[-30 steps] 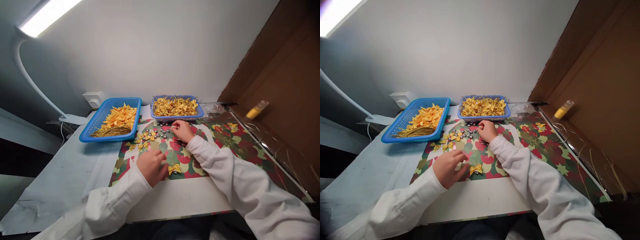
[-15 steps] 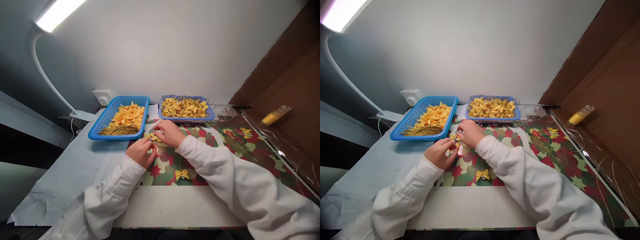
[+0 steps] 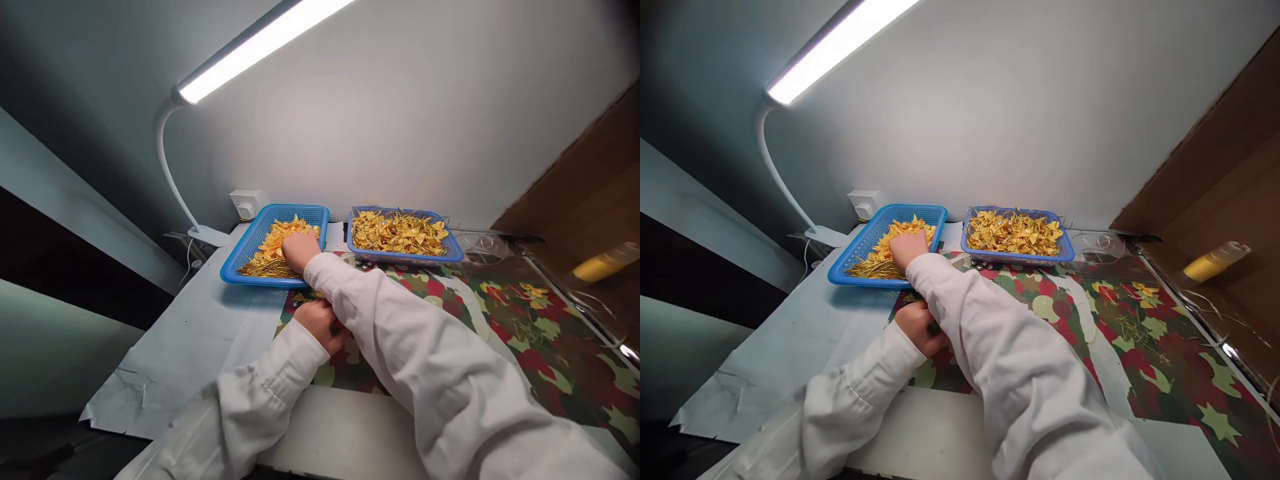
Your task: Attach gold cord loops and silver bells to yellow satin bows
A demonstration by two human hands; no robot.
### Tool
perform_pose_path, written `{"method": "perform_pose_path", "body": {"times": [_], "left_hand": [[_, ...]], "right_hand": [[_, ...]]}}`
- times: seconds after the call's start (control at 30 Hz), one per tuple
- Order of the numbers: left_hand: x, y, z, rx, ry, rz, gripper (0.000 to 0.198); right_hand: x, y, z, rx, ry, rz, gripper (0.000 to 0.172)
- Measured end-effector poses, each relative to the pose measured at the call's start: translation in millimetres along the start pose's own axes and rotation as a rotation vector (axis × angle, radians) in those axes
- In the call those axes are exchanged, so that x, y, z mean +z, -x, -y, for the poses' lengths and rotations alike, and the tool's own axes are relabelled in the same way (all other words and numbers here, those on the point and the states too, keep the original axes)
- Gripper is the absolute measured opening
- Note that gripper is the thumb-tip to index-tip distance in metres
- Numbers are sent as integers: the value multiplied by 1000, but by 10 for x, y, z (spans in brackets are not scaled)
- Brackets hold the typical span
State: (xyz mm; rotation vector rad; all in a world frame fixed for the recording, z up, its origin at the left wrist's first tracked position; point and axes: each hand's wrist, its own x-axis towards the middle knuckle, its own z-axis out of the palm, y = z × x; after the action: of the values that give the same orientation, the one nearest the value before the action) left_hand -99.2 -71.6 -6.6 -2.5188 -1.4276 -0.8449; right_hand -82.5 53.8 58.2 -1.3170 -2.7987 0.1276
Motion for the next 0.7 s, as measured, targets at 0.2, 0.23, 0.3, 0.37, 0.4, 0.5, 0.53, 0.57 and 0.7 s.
{"method": "perform_pose_path", "body": {"times": [0.2,0.23,0.3,0.37,0.4,0.5,0.53,0.57,0.7], "left_hand": [[-69,-16,-49,-43,47,-117,16],[-114,-22,-40,-61,46,-145,17],[-234,-47,-8,-118,24,-228,19],[-357,-89,32,-241,-43,-407,19],[-404,-114,48,-326,-77,-491,29],[-444,-185,67,-363,-94,-383,50],[-428,-204,63,-331,-92,-299,44],[-404,-219,53,-291,-87,-222,36],[-353,-255,-54,-166,-59,-22,31]], "right_hand": [[-185,240,-74,-26,-50,-267,22],[-242,327,-103,-33,-55,-307,25],[-355,553,-185,-50,-44,-370,26],[-443,837,-293,-59,-9,-397,24],[-471,990,-351,-74,51,-406,24],[-486,1438,-505,-67,160,-402,26],[-468,1569,-545,-57,168,-403,26],[-441,1687,-579,-45,161,-406,26],[-269,2051,-687,17,115,-467,23]]}}
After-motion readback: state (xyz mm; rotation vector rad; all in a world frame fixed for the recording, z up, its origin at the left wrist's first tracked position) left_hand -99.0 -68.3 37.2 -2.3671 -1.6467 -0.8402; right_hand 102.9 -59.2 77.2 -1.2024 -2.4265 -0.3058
